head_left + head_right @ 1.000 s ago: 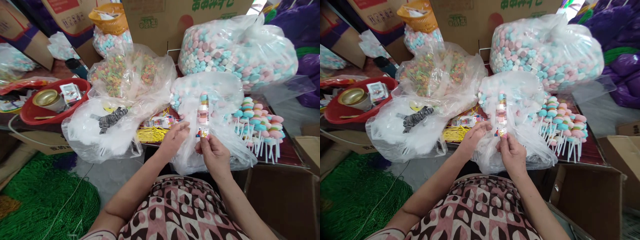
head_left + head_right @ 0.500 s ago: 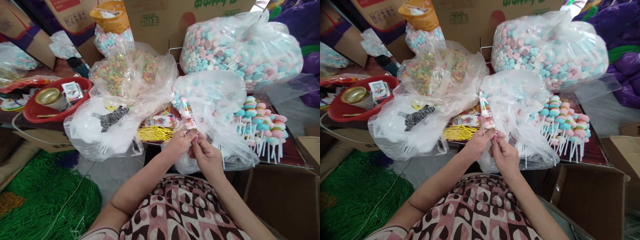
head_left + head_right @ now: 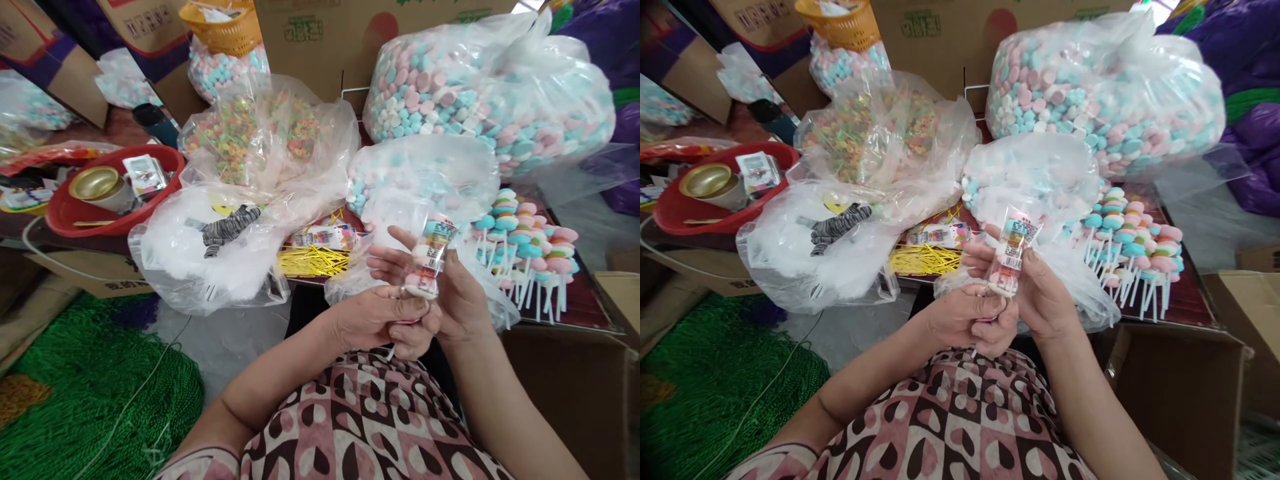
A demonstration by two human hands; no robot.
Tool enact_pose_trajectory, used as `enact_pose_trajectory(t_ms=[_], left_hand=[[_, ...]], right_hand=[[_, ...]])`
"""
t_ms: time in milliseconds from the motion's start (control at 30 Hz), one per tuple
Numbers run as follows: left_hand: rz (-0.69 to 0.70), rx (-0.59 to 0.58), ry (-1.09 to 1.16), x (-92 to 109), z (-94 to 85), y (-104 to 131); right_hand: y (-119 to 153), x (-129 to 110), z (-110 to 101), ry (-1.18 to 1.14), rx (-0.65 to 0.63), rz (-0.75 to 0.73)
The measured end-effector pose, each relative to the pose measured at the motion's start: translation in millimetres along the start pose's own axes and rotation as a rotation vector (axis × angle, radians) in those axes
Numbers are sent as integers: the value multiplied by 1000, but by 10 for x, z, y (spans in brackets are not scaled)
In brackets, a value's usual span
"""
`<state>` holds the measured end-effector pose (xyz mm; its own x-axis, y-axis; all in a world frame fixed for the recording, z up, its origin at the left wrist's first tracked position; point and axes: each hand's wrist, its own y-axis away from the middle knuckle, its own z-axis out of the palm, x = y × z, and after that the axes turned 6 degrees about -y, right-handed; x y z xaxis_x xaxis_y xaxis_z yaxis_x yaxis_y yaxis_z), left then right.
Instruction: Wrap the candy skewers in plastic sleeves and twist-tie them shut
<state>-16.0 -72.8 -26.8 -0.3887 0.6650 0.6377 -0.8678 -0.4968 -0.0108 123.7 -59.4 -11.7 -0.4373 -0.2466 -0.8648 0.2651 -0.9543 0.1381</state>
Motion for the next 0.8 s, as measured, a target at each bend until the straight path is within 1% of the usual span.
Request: enact_pose_trajectory(t_ms=[33, 100, 133, 167, 200, 300, 333, 367, 400, 433, 467, 567, 600, 633, 667, 700, 733, 800], left_hand=[[-5, 9, 3, -18, 6, 1], [13, 89, -66, -22, -7, 9], [32, 149, -152, -11, -21, 16], [50, 225, -289, 6, -35, 21], [73, 330, -473, 24, -49, 25], [121, 747, -1092, 59, -84, 26], [126, 866, -1229, 62, -94, 26], [128, 941, -1296, 63, -104, 31], [122, 953, -1286, 63, -115, 41], [110, 902, -1206, 63, -125, 59], [99, 802, -1067, 64, -135, 83], [57, 391, -530, 61, -148, 168], [50, 297, -404, 54, -147, 188], [54, 260, -339, 43, -144, 201], [67, 282, -346, 29, -142, 204], [91, 363, -423, 12, -141, 201], [123, 493, -554, -6, -146, 194], [190, 788, -899, -39, -173, 190]], right_hand=[[-20, 26, 34, -37, -25, 22], [-41, 64, 68, -55, -3, 12], [-47, 79, 73, -41, 29, -10], [-53, 95, 75, -20, 65, -40], [-61, 114, 77, 2, 98, -78], [-104, 194, 104, 41, 202, -232], [-120, 220, 115, 49, 239, -285], [-133, 238, 125, 60, 273, -327], [-143, 243, 129, 79, 294, -346], [-147, 232, 127, 107, 292, -342], [-147, 204, 120, 140, 259, -314], [-139, 69, 85, 229, 70, -201], [-142, 32, 77, 245, 20, -179], [-150, 12, 76, 253, -2, -170], [-163, 12, 83, 260, 8, -173], [-180, 33, 97, 270, 46, -194], [-199, 71, 119, 287, 98, -218], [-240, 171, 180, 349, 216, -299]])
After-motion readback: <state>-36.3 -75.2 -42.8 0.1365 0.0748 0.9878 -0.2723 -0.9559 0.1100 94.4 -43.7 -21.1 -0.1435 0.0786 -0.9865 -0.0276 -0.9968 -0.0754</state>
